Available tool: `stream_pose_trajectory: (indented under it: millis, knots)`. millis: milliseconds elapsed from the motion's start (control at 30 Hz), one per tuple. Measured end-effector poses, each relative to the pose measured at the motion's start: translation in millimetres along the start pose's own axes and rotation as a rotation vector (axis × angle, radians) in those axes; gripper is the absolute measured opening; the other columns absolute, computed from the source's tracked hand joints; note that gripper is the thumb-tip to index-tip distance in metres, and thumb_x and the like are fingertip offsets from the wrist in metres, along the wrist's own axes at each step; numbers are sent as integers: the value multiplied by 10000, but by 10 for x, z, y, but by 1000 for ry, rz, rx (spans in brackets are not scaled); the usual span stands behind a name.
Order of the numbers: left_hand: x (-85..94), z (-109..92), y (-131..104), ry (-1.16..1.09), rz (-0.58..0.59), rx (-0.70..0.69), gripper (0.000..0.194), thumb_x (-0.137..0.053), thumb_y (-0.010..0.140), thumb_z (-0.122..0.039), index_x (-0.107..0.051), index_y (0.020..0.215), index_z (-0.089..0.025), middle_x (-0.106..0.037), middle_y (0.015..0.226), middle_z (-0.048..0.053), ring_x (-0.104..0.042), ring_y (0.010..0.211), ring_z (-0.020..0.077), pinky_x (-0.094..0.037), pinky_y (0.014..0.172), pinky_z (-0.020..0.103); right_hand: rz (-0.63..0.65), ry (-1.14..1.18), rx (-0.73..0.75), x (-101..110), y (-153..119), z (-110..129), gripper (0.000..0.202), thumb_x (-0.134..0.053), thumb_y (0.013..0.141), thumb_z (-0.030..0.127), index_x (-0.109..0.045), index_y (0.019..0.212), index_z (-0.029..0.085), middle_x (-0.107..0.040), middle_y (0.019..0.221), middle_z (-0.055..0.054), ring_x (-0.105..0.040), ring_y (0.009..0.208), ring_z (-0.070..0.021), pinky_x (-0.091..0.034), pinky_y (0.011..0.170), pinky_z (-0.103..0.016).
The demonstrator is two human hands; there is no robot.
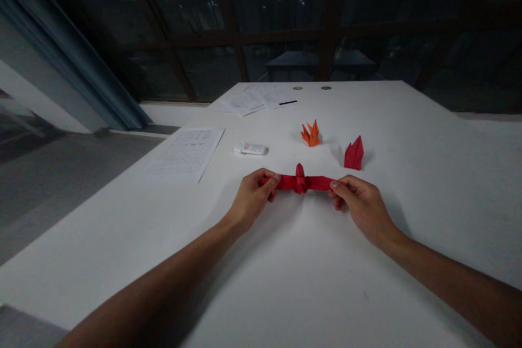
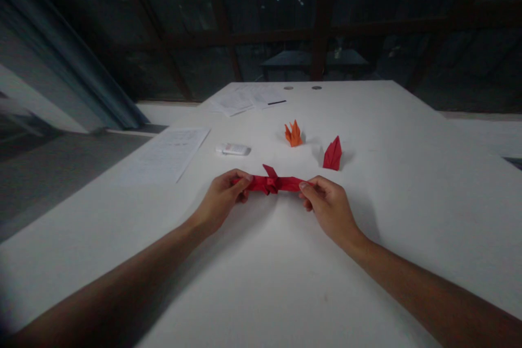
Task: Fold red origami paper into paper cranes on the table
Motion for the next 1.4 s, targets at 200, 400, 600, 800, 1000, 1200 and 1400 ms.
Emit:
stream_pose_trajectory:
  millis: [200,400,600,800,1000,1200,1400]
  knots:
    - [0,11,1,-12,-1,8,234,-697,845,-390,-658,847,-159,-589,626,-2,-520,547,105,-386,533,233,-5,16,-21,-2,5,-1,297,-684,876,459,-655,761,187,-677,663,-16,-574,546,-139,-414,509,-277]
    - [-10,-6,-7,-37,9,15,248,-709,841,-390,-650,927,-165,-581,642,-11,-517,551,105,-389,525,231,-20,41,-32,13,26,-30,274,-693,873,435,-666,767,184,-686,687,-20,-574,552,-137,-411,511,-281]
    - [-16,-30,-19,-60,9,23,339,-724,837,-399,-605,1074,-187,-561,639,-34,-506,551,104,-382,526,231,-19,100,-56,17,40,-40,259,-709,867,411,-659,755,182,-678,695,-20,-563,545,-135,-406,510,-282]
    - [-18,-46,-21,-122,24,24,322,-742,814,-368,-602,1045,-192,-572,686,-27,-502,571,101,-387,541,234,-12,97,-67,25,46,-36,253,-698,878,397,-661,758,177,-671,693,-23,-560,553,-135,-396,513,-282]
    - [-20,-30,-14,-152,33,29,266,-719,821,-325,-603,1016,-186,-584,709,-13,-511,588,106,-397,544,238,-38,106,-84,34,62,-71,250,-711,860,402,-661,749,184,-665,679,-13,-561,544,-133,-399,502,-271]
    - [-18,-39,-7,-162,13,34,243,-717,821,-328,-584,967,-186,-555,662,-25,-507,589,111,-408,538,237,-60,121,-95,37,77,-104,240,-719,849,395,-662,746,185,-665,682,-13,-570,535,-134,-408,486,-268]
    - [2,-22,5,-178,1,37,237,-722,822,-339,-577,931,-186,-573,707,-19,-527,584,98,-420,535,229,-79,128,-110,32,86,-121,224,-709,849,377,-657,744,186,-659,680,-6,-573,523,-124,-412,478,-260]
Point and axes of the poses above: each hand's wrist, its own y-axis towards the middle knuckle, its own x-axis out of the back of the hand, z = x × y, the point moved 3 cm from there along y, towards the middle knuckle
